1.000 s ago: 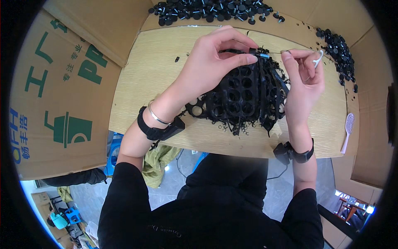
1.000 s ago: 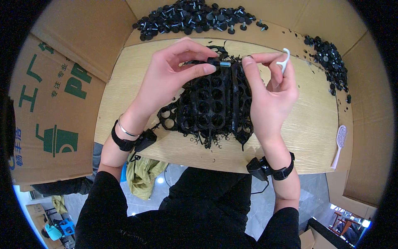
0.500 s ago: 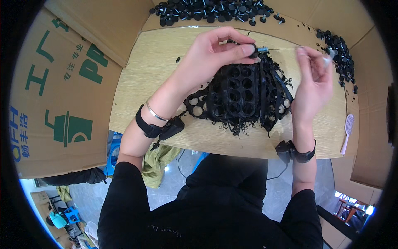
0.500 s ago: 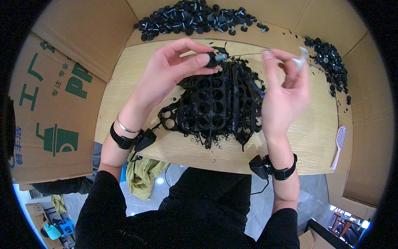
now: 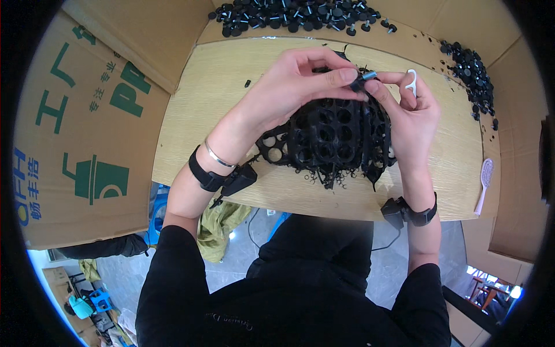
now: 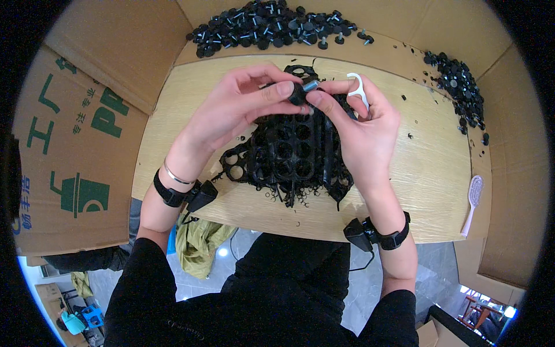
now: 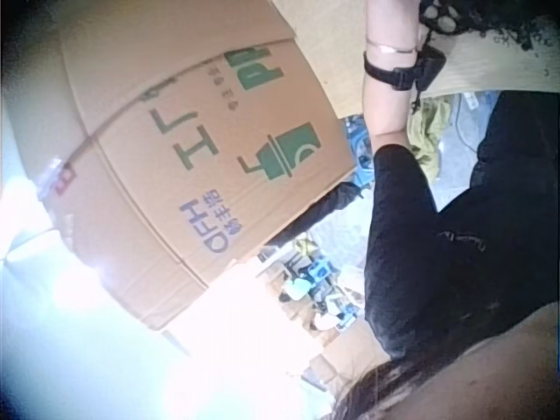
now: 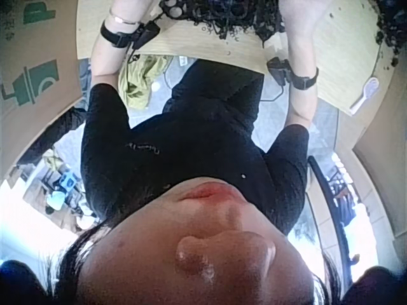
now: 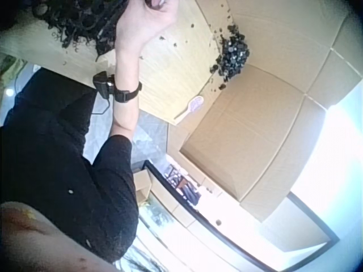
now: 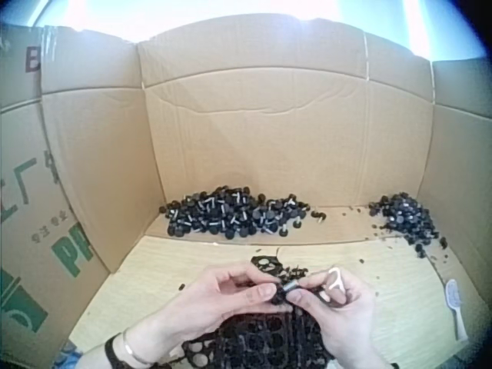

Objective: Manually assemble and inspect small black plastic components by inserting a metal screw-like part into them.

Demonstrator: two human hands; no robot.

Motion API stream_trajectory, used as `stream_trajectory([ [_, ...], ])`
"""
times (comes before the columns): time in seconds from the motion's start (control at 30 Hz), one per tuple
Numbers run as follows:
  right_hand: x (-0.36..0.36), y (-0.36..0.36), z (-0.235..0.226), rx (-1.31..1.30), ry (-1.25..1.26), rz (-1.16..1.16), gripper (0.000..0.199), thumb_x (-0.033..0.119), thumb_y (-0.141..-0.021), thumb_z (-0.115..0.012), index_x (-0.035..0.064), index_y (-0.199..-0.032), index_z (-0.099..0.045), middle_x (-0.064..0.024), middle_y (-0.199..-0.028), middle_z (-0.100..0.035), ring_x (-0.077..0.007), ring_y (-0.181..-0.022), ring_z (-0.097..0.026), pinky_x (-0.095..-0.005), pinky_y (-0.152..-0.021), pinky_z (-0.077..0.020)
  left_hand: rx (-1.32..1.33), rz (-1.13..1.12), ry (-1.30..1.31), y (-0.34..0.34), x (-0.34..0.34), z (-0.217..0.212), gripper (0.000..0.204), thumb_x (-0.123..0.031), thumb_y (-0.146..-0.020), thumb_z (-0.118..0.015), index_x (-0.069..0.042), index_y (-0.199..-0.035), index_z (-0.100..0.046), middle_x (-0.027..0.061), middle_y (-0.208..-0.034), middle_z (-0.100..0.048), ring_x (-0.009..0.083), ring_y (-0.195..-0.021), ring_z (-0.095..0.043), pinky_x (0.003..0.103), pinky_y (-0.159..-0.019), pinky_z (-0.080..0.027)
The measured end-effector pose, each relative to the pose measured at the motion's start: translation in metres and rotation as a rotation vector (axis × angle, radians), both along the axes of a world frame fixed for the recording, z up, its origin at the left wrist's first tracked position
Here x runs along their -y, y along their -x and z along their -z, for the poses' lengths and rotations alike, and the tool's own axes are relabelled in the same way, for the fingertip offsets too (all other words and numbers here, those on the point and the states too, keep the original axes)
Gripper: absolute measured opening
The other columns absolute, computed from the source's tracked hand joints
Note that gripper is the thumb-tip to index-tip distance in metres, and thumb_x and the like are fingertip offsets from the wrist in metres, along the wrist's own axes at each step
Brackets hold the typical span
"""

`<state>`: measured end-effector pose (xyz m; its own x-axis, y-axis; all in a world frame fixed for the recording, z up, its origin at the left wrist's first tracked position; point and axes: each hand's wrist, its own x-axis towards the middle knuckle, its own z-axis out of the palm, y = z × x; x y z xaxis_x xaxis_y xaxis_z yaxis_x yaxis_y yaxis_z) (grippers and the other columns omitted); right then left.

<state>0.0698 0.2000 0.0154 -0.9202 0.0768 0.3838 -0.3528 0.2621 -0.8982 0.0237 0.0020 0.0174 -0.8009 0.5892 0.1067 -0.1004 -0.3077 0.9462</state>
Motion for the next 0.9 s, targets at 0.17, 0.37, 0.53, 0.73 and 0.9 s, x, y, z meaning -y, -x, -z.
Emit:
stream_trajectory([
  [0.17, 0.007, 0.001, 0.007, -0.173, 0.147, -0.004, 0.011, 0.0, -0.088, -0.069, 0.0, -0.098, -0.063, 0.0001, -0.09, -0.062, -0.0057, -0.082, -0.055, -0.0177, -0.077, -0.0444, -0.333, -0.221, 0.18, 0.001, 0.0, 0.003, 0.017, -0.007, -0.091, -0.067, 0.0, -0.105, -0.064, 0.0105, -0.112, -0.064, 0.018, -0.103, -0.064, 0.034, -0.091, -0.055],
  [0.37, -0.004, 0.009, 0.008, -0.304, 0.191, 0.161, 0.012, 0.005, -0.092, -0.067, -0.0011, -0.1, -0.061, -0.0011, -0.096, -0.062, -0.0059, -0.088, -0.054, -0.0192, -0.083, -0.0436, -0.38, -0.273, 0.133, 0.008, 0.003, 0.004, 0.016, -0.007, -0.091, -0.067, 0.0, -0.105, -0.064, 0.0093, -0.111, -0.064, 0.0165, -0.102, -0.063, 0.032, -0.087, -0.056],
  [0.53, -0.012, 0.013, 0.006, -0.418, 0.217, 0.324, 0.013, 0.007, -0.092, -0.067, -0.0006, -0.102, -0.063, -0.0015, -0.094, -0.062, -0.0059, -0.082, -0.053, -0.0186, -0.082, -0.042, -0.329, -0.271, 0.126, 0.011, 0.004, 0.004, 0.017, -0.009, -0.092, -0.066, 0.0, -0.106, -0.063, 0.0094, -0.108, -0.064, 0.0173, -0.098, -0.065, 0.031, -0.088, -0.057],
  [0.73, -0.006, 0.011, 0.006, -0.249, 0.137, 0.17, 0.018, 0.0, -0.091, -0.064, -0.0005, -0.108, -0.062, -0.0054, -0.109, -0.067, -0.0116, -0.101, -0.059, -0.0258, -0.093, -0.0447, -0.139, -0.181, 0.076, 0.007, 0.003, 0.002, 0.019, -0.015, -0.096, -0.061, 0.002, -0.106, -0.062, 0.0078, -0.099, -0.064, 0.0209, -0.092, -0.069, 0.032, -0.087, -0.058],
  [0.9, 0.002, 0.008, 0.003, -0.098, 0.149, -0.169, 0.03, -0.004, -0.088, -0.064, 0.0005, -0.117, -0.061, -0.0065, -0.121, -0.065, -0.0148, -0.115, -0.057, -0.0286, -0.102, -0.0406, -0.078, -0.118, 0.038, 0.005, 0.003, -0.001, 0.025, -0.018, -0.097, -0.06, 0.004, -0.109, -0.061, 0.0077, -0.095, -0.064, 0.0213, -0.09, -0.069, 0.032, -0.084, -0.058],
])
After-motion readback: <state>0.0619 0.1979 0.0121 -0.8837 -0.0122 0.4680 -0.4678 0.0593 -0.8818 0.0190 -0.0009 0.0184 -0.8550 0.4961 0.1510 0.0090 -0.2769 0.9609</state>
